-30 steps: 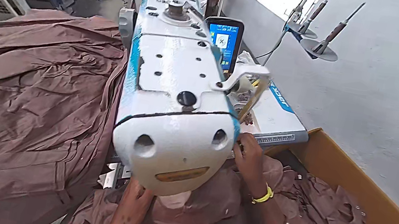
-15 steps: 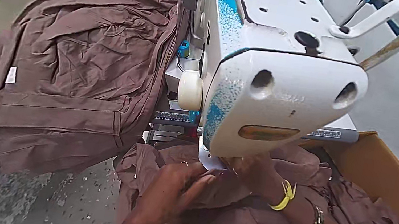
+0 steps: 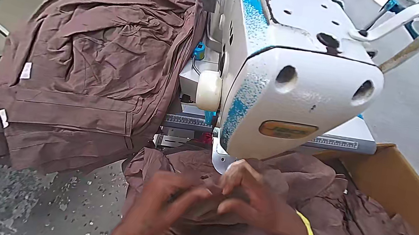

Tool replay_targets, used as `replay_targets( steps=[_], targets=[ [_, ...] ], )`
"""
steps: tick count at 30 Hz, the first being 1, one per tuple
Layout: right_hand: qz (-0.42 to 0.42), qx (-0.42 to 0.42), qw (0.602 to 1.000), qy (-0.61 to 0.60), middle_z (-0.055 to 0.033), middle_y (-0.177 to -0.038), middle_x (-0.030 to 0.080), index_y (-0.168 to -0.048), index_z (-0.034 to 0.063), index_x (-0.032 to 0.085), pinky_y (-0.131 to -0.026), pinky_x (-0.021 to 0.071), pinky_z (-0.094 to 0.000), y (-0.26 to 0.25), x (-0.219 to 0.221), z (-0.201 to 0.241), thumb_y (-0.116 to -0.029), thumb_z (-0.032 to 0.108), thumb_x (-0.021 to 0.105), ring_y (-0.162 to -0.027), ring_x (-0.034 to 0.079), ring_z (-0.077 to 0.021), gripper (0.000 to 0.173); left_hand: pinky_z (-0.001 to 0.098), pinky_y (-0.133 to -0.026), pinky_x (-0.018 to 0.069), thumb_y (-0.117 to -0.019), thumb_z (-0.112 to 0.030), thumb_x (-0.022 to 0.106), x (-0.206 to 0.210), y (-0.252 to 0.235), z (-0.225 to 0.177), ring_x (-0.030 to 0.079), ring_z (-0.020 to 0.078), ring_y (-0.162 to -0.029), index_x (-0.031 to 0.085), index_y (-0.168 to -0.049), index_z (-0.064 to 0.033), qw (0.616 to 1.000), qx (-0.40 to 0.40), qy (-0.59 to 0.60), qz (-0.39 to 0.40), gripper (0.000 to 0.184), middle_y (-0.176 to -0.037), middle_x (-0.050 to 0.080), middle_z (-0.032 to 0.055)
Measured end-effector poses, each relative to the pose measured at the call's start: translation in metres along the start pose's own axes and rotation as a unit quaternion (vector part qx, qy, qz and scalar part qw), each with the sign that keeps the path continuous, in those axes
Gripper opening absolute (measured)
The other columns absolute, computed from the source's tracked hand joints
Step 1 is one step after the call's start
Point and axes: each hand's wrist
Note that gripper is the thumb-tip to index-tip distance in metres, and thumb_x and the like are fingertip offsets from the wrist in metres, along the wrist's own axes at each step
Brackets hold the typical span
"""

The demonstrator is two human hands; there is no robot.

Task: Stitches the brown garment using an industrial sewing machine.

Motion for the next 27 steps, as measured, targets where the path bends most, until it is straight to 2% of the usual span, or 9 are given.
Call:
replay_targets(
  steps=[2,5,9,12,17,20,22,24,27],
  targets=[
    [-0.053,0.056,0.996,0.041,-0.0010,-0.086,0.065,-0.099,0.0093,0.060,-0.088,0.0508,-0.0288,0.008,-0.002,-0.003,-0.1002,0.038,0.063,-0.090,0.063,-0.0091,0.029,0.0125,-0.073,0.0542,-0.1030,-0.042,0.057,-0.034,0.002,0.014,0.064,-0.0098,-0.078,0.075,-0.092,-0.0127,0.997,-0.053,-0.038,-0.046,0.036,-0.084,0.073,-0.0092],
    [-0.120,0.140,0.978,0.096,-0.0023,-0.081,0.066,-0.103,0.0018,0.063,-0.080,0.0469,-0.0384,-0.001,-0.012,-0.027,-0.0964,0.036,0.068,-0.077,0.060,-0.0114,0.035,0.0104,-0.059,0.0447,-0.0981,-0.045,0.058,-0.060,0.005,0.046,0.055,-0.0122,-0.065,0.075,-0.088,-0.0140,0.976,-0.159,-0.125,-0.080,0.037,-0.075,0.066,-0.0134],
    [-0.096,0.259,0.960,0.041,0.0077,-0.076,0.056,-0.105,0.0017,0.063,-0.067,0.0445,-0.0173,-0.029,-0.012,-0.025,-0.0875,0.031,0.076,-0.068,0.050,0.0040,0.037,0.0152,-0.055,0.0415,-0.0973,-0.047,0.058,-0.058,0.007,0.065,0.051,-0.0087,-0.058,0.073,-0.085,-0.0153,0.961,-0.212,-0.155,-0.084,0.037,-0.069,0.061,-0.0131],
    [-0.078,0.260,0.963,-0.004,0.0104,-0.080,0.060,-0.107,0.0031,0.062,-0.072,0.0480,-0.0140,-0.026,-0.026,-0.023,-0.0902,0.021,0.073,-0.074,0.055,0.0084,0.027,0.0138,-0.056,0.0420,-0.0975,-0.045,0.058,-0.054,0.006,0.060,0.052,-0.0094,-0.059,0.073,-0.086,-0.0154,0.963,-0.211,-0.139,-0.091,0.035,-0.070,0.062,-0.0136],
    [-0.124,0.230,0.965,0.019,0.0168,-0.068,0.047,-0.100,0.0109,0.057,-0.059,0.0400,-0.0107,-0.007,-0.037,-0.040,-0.0953,0.026,0.067,-0.059,0.044,0.0110,0.019,0.0115,-0.056,0.0418,-0.0990,-0.043,0.059,-0.046,-0.014,0.045,0.053,-0.0112,-0.061,0.074,-0.088,-0.0159,0.972,-0.175,-0.130,-0.089,0.033,-0.073,0.064,-0.0137],
    [-0.131,0.214,0.954,0.164,0.0052,-0.068,0.053,-0.103,0.0057,0.063,-0.065,0.0442,-0.0290,0.001,-0.043,-0.042,-0.0972,0.035,0.064,-0.062,0.050,-0.0052,0.029,0.0185,-0.057,0.0430,-0.0983,-0.049,0.056,-0.042,-0.021,0.052,0.053,-0.0066,-0.061,0.075,-0.088,-0.0152,0.965,-0.170,-0.188,-0.074,0.040,-0.071,0.064,-0.0102],
    [-0.150,0.211,0.931,0.257,-0.0051,-0.064,0.057,-0.098,0.0016,0.067,-0.068,0.0444,-0.0468,0.007,-0.053,-0.052,-0.0954,0.029,0.064,-0.061,0.056,-0.0214,0.027,0.0323,-0.057,0.0453,-0.0974,-0.055,0.051,-0.036,-0.018,0.058,0.056,0.0045,-0.058,0.075,-0.086,-0.0133,0.954,-0.162,-0.241,-0.066,0.049,-0.067,0.065,-0.0033],
    [-0.172,0.230,0.901,0.325,-0.0122,-0.068,0.062,-0.098,-0.0002,0.070,-0.070,0.0472,-0.0549,0.013,-0.070,-0.070,-0.0963,0.023,0.063,-0.066,0.062,-0.0306,0.025,0.0421,-0.056,0.0464,-0.0979,-0.056,0.048,-0.026,-0.016,0.063,0.059,0.0151,-0.059,0.074,-0.084,-0.0114,0.947,-0.140,-0.281,-0.071,0.054,-0.066,0.064,0.0020],
    [-0.191,0.213,0.863,0.416,-0.0214,-0.093,0.072,-0.103,-0.0002,0.075,-0.079,0.0516,-0.0594,0.010,-0.085,-0.091,-0.0974,0.015,0.064,-0.091,0.069,-0.0433,0.019,0.0519,-0.084,0.0551,-0.1015,-0.039,0.050,-0.010,-0.018,0.058,0.070,0.0293,-0.097,0.075,-0.107,-0.0048,0.963,-0.091,-0.250,-0.054,0.043,-0.102,0.073,0.0130]
  ],
)
Point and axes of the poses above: each hand's wrist, its own y-axis away from the middle knuckle, its own x-axis out of the palm, z = x × y
